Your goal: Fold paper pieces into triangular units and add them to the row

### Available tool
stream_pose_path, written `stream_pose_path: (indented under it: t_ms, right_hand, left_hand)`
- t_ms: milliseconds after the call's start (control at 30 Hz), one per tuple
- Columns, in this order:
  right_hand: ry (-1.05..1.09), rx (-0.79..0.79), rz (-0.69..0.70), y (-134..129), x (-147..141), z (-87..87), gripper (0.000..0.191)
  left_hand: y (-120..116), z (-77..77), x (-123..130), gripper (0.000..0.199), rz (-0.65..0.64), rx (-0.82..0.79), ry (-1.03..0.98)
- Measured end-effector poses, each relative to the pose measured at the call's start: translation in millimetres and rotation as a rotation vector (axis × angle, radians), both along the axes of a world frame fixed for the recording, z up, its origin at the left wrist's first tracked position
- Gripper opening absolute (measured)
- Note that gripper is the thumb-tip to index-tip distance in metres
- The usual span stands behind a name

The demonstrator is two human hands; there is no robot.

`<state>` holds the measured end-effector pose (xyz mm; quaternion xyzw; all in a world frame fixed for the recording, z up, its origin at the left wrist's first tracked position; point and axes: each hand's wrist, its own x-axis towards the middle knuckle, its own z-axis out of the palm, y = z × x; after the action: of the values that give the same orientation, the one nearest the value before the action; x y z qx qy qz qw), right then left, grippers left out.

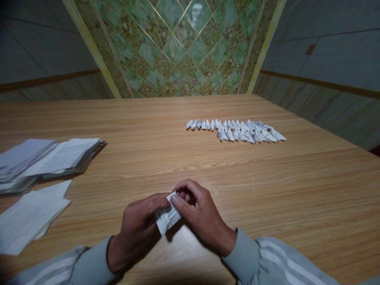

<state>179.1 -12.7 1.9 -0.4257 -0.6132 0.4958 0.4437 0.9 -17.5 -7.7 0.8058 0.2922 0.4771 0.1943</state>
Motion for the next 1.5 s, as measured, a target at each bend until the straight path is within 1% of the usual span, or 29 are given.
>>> stream_pose_path:
  t_ms: [100, 200, 300, 367, 433, 500, 533, 567, 667, 767, 867, 933, 1100, 1300, 1400, 1500]
  right_hand:
    - [0.07, -0.029, -0.003, -0.1, -0.5, -2.8, 0.018]
    - [0.1, -0.015, -0.02, 0.3, 0.2, -5.1, 0.017]
    - [0.133, -0.037, -0.042, 1.7, 1.0, -6.1, 0.017]
    - [0.184, -0.084, -0.046, 3.1, 1.4, -6.0, 0.017]
    - [0.22, -0.1, -0.055, 4.6, 1.8, -5.7, 0.018]
    - [0.22, -0.085, -0.069, 5.7, 2.2, -5.2, 0.017]
    - [0.213, -0.074, -0.074, 5.9, 2.4, -5.1, 0.017]
    - [0.202, -0.064, -0.074, 5.9, 2.6, -4.9, 0.017]
    - [0.18, -0.052, -0.054, 5.2, 3.1, -4.8, 0.017]
    - [0.162, -0.05, -0.024, 4.6, 3.5, -5.4, 0.017]
    - [0.103, -0.038, -0.012, 4.4, 3.4, -6.7, 0.016]
    - [0.076, -0.037, -0.015, 3.9, 3.0, -7.4, 0.017]
    - [0.168, -0.104, -0.007, 3.3, 2.3, -6.7, 0.028]
    - [0.211, -0.137, -0.104, 8.8, 3.9, -7.7, 0.033]
    - [0.182, -0.13, -0.12, 10.3, 4.7, -8.9, 0.033]
    - [0.123, -0.095, -0.087, 9.7, 5.5, -8.6, 0.031]
  left_hand:
    - [0.2, -2.3, 0.0, 0.021, 0.067, -0.059, -0.036]
    - [1.0, -4.4, 2.0, 0.019, 0.155, -0.216, -0.114]
    - [2.6, -2.3, 4.9, 0.012, 0.171, -0.407, -0.143]
    - [3.9, 1.5, 6.1, 0.007, 0.151, -0.48, -0.133]
    - [4.9, 5.7, 6.1, 0.009, 0.122, -0.473, -0.126]
    - [5.6, 8.8, 5.3, 0.017, 0.112, -0.414, -0.128]
    - [5.9, 9.7, 4.9, 0.02, 0.123, -0.39, -0.13]
    - [6.1, 10.1, 4.7, 0.02, 0.142, -0.401, -0.131]
    - [6.1, 9.3, 5.7, 0.013, 0.177, -0.534, -0.143]
    - [5.3, 8.0, 8.0, 0.013, 0.185, -0.648, -0.211]
    - [4.2, 8.2, 9.9, 0.016, 0.153, -0.705, -0.274]
    - [3.9, 8.7, 10.3, 0.017, 0.129, -0.732, -0.279]
    - [6.8, 8.6, 9.4, 0.019, 0.094, -0.806, -0.285]
    - [12.0, 5.7, 10.0, 0.016, 0.066, -0.959, -0.418]
    - [13.0, 3.8, 9.7, 0.018, 0.08, -0.964, -0.422]
    - [12.6, 2.9, 9.8, 0.017, 0.087, -0.936, -0.403]
